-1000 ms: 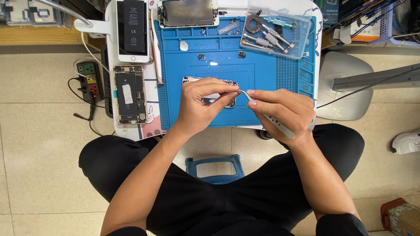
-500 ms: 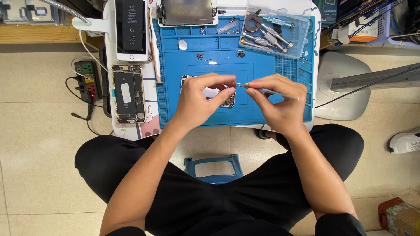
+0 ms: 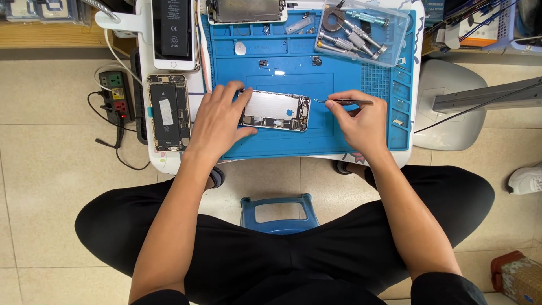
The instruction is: The person uses a metal spudger and tweezers to pry and remove internal components from a disassembled smartphone. They work on a blue anti-static mat, carefully lifting parts and placing them aside while manipulating the device's internal connectors.
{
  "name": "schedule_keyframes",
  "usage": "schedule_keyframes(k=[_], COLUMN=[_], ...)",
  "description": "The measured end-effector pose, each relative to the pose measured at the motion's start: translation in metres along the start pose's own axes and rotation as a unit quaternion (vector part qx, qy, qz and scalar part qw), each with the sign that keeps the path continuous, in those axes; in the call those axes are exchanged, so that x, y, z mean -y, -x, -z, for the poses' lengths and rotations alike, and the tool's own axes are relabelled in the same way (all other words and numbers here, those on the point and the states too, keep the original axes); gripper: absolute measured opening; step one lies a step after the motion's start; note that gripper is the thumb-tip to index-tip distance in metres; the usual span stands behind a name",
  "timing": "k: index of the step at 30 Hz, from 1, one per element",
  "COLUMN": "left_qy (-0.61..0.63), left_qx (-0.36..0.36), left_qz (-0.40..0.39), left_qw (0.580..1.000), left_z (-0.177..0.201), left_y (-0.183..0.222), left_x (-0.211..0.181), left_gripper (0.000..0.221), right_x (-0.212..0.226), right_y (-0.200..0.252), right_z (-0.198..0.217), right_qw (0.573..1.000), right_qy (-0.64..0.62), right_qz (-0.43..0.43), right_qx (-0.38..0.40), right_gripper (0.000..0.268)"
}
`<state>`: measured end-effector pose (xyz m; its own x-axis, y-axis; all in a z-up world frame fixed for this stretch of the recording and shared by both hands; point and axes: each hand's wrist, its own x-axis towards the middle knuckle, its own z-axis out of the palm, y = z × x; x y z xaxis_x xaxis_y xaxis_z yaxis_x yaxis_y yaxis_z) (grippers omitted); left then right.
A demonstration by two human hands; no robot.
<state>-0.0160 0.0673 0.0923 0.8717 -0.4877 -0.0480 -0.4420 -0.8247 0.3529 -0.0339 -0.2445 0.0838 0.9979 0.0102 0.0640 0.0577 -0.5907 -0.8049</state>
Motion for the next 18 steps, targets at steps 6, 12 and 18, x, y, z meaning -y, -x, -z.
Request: schedule_keyframes(k=[6, 12, 18], left_qy=[0.018, 0.009, 0.143], left_qx=[-0.01, -0.005, 0.03], left_qz=[-0.005, 0.034, 0.07], left_qw=[1.0, 0.999, 0.987], left_z=[-0.008, -0.015, -0.001], left_y=[-0.012, -0.013, -0.008], left_x=[0.01, 0.008, 0.002], left_gripper=[0.09, 0.078, 0.061], right_x=[-0.006, -0.009, -0.014], right_y=[-0.002, -0.002, -0.004], right_z=[-0.005, -0.009, -0.001], right_qw=[0.999, 0.997, 0.996], right_qy=[-0.034, -0.075, -0.084], right_qz=[-0.001, -0.004, -0.003], right_qx=[0.01, 0.006, -0.016], right_gripper=[0.011, 0.009, 0.009])
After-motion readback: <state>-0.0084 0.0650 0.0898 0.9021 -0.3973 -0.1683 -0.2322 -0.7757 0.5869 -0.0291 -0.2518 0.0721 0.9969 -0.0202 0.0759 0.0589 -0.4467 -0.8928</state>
